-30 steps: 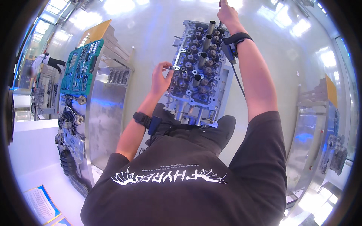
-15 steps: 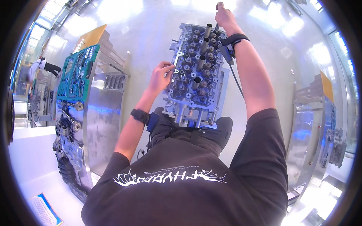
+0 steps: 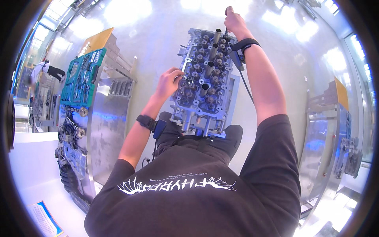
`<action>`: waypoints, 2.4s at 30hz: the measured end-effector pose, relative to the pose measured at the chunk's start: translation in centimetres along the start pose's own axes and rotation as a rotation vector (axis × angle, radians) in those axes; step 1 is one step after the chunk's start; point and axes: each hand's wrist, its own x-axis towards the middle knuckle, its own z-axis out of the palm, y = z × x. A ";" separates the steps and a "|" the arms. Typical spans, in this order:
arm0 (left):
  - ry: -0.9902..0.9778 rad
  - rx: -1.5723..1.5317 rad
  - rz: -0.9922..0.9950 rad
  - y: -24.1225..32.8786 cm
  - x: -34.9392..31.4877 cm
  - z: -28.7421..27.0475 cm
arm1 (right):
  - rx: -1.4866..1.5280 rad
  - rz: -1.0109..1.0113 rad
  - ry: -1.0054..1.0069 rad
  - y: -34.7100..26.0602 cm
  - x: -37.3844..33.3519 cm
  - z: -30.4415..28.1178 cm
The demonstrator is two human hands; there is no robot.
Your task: Assembling components of an internal combustion engine cylinder head using hand tools.
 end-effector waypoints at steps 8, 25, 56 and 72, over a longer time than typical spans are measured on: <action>-0.100 0.053 0.158 -0.4 0.2 -0.3 | 0.040 0.036 0.006 -0.4 0.0 0.4; -0.257 0.289 0.077 -0.4 1.6 -1.3 | 0.093 -0.043 0.120 0.9 0.0 1.8; -0.305 0.505 -0.103 0.6 2.3 0.1 | 0.046 -0.015 0.064 0.3 -0.3 0.5; -0.089 0.175 -0.314 1.2 1.4 -1.3 | -0.104 -0.016 0.042 1.0 0.4 -0.3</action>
